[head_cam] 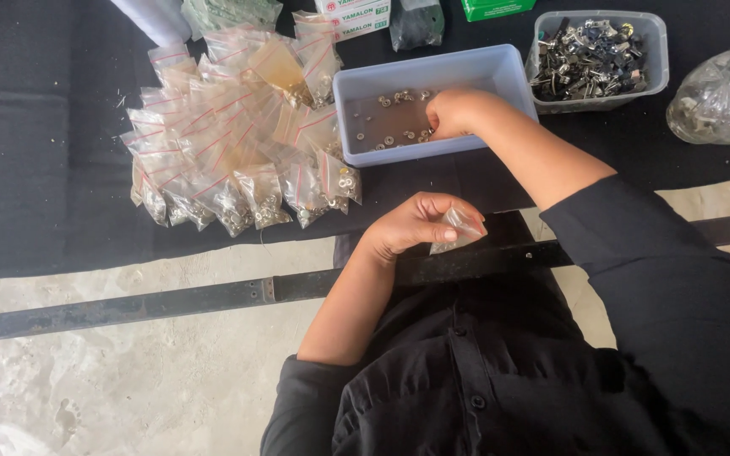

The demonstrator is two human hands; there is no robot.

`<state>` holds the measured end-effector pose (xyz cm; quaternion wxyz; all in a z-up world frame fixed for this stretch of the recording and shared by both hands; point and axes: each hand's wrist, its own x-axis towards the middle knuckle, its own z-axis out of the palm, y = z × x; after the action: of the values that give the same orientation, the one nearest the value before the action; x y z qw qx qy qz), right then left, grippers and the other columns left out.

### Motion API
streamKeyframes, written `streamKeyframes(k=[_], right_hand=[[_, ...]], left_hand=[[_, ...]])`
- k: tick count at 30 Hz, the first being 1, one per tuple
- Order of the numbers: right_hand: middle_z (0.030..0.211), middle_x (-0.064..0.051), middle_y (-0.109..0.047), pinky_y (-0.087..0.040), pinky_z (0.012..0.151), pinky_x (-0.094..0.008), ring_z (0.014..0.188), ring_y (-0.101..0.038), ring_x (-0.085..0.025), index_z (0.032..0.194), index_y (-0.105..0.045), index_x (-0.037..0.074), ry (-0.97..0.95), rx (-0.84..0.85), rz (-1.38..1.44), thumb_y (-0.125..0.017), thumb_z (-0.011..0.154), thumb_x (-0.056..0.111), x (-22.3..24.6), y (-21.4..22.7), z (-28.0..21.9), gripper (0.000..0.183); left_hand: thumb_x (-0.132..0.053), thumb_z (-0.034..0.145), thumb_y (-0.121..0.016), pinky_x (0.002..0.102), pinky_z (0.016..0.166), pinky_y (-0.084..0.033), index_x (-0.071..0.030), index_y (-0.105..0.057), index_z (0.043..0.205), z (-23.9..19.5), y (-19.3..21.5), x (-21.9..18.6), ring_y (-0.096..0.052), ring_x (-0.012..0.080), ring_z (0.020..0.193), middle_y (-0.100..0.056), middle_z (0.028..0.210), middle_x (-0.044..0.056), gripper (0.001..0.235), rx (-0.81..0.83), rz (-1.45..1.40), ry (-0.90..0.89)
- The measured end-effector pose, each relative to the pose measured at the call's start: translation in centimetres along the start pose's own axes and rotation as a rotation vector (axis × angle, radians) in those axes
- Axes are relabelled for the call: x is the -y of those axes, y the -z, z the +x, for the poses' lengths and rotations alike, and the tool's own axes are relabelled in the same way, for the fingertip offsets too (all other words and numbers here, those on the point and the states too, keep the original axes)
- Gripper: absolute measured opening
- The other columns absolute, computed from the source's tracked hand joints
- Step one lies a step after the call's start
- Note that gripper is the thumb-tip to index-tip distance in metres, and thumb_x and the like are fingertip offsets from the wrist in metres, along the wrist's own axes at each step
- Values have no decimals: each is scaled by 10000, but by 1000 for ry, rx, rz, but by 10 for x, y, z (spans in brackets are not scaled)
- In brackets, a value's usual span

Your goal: Sorting and bagging small metal rings into individual plastic resealable bags.

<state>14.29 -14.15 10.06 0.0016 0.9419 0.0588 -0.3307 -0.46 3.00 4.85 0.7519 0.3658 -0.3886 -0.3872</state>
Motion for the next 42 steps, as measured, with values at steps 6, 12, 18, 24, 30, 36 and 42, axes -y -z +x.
streamKeyframes(k=[6,12,18,24,30,36,42], right_hand=[[1192,-16,-693,-530,748,-434,961,-669,-271,1123,-719,192,31,47,-20,-727,847,206,-10,-6,14,277],[722,-23,-609,-421,554,-392,629,-493,-198,863,-722,172,125,-3,89,-736,729,171,-39,-17,28,135],[1078,-14,-734,-528,762,-409,926,-675,-255,1038,-760,204,63,55,58,-612,863,138,-30,-9,9,238],[1013,-49,-717,-507,743,-420,894,-645,-280,994,-749,168,15,28,151,-596,846,88,-23,3,-19,227],[886,-163,-718,-578,631,-424,801,-700,-329,956,-760,29,160,-146,592,-674,777,-8,-67,-20,0,202],[898,-67,-662,-642,647,-336,808,-719,-220,996,-681,54,286,-97,1273,-665,790,-71,-97,-46,23,242],[916,-128,-682,-638,739,-342,786,-683,-250,976,-580,85,283,44,1664,-600,915,-39,-103,-22,13,140]], left_hand=[[-344,935,-803,328,1025,-537,-56,-690,1273,-2,1,-2,-704,172,1127,-750,1198,84,458,-108,24,-25],[-436,938,-776,334,1013,-553,-114,-734,1167,20,2,-61,-715,156,1100,-754,1179,48,398,-486,246,-298],[-339,923,-786,268,870,-523,-125,-705,1221,56,65,-79,-646,89,975,-752,1103,-29,376,-761,315,-297],[-268,914,-789,261,803,-538,-106,-698,1188,70,95,-46,-651,95,949,-744,1082,-12,330,-794,235,-232],[-152,864,-884,264,825,-571,-63,-728,1210,62,123,-18,-702,128,868,-764,924,64,390,-806,407,-155],[-125,859,-883,271,868,-559,-54,-711,1258,60,102,-34,-676,145,949,-775,1032,108,440,-748,540,9],[-164,904,-775,230,691,-501,-148,-707,1229,66,72,-64,-473,50,685,-626,849,-82,333,-764,691,250]])
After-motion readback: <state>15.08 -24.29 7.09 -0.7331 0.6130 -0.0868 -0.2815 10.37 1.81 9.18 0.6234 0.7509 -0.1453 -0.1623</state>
